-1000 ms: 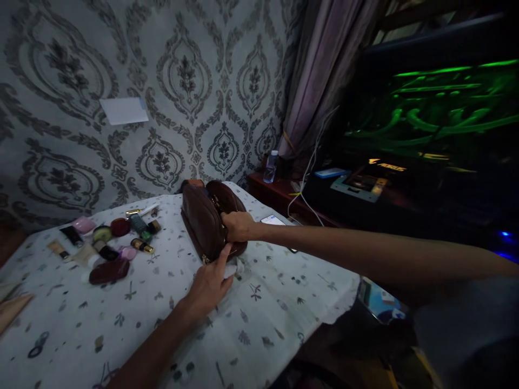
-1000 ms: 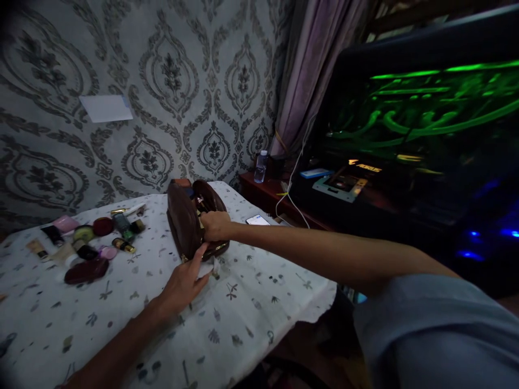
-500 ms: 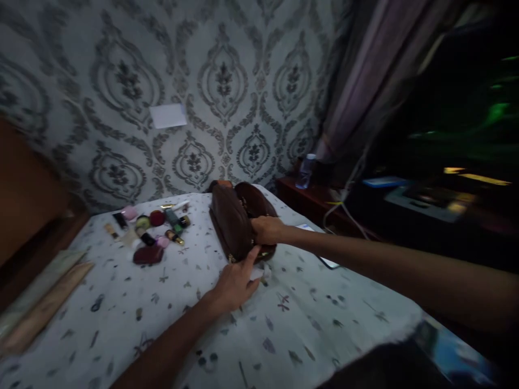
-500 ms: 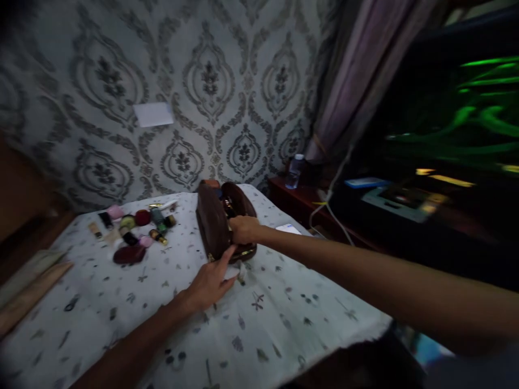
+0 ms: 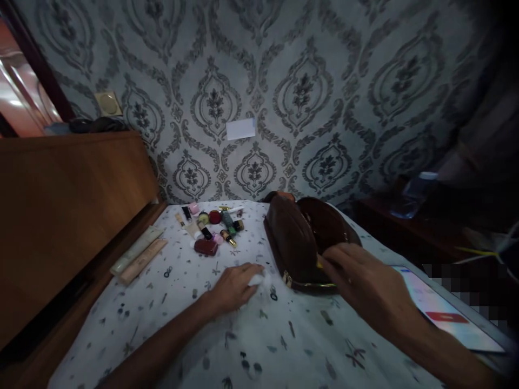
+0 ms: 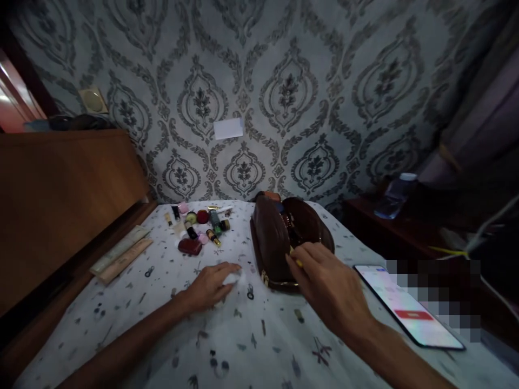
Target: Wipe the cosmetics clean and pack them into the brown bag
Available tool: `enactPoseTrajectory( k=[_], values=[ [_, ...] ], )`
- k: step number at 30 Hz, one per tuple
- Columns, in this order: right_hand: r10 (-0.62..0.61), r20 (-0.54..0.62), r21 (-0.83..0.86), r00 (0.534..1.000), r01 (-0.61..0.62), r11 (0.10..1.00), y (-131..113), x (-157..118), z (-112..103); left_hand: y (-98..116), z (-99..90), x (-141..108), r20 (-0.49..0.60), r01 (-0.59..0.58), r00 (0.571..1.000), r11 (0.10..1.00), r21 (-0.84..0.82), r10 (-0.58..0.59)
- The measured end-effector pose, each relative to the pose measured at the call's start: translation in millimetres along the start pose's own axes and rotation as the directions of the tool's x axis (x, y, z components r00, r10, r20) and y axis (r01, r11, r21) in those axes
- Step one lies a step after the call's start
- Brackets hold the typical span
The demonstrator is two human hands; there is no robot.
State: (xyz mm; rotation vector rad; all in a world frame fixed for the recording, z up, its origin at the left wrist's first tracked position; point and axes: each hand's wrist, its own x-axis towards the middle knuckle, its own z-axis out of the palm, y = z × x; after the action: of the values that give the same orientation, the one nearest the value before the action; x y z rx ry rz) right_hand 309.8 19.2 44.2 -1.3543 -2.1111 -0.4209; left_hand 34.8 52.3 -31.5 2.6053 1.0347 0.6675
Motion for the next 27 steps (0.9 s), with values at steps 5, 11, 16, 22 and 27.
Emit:
enactPoseTrajectory(
  k=[5, 11, 16, 22, 27],
  values=[
    [-0.114, 0.089, 0.378, 0.99, 0.072, 0.923, -47.7, 0.1, 37.0, -30.5, -5.5, -41.0, -0.121, 0.147, 0.983, 0.987, 0.07, -0.138],
    [0.21, 0.373, 0.633, 0.904, -0.413, 0.655, -77.2, 38.3, 140.0, -44.6, -2.6, -52.7, -0.167, 0.249, 0.96, 0.959, 0.137, -0.225],
    [0.346, 0.355, 0.625, 0.868, -0.496, 0.603, -84.9, 50.4, 197.2, -47.1, -8.6, -49.4, -0.086, 0.258, 0.966, 0.943, 0.21, -0.245],
    [0.3, 0.358, 0.671, 0.884, -0.467, 0.576, -80.0, 44.3, 205.8, -50.8, -10.3, -46.9, -0.018, 0.255, 0.966, 0.935, 0.248, -0.259],
    [0.275, 0.353, 0.686, 0.894, -0.447, 0.573, -78.7, 45.0, 207.6, -51.1, -10.9, -46.3, -0.018, 0.26, 0.964, 0.934, 0.245, -0.264]
  ],
)
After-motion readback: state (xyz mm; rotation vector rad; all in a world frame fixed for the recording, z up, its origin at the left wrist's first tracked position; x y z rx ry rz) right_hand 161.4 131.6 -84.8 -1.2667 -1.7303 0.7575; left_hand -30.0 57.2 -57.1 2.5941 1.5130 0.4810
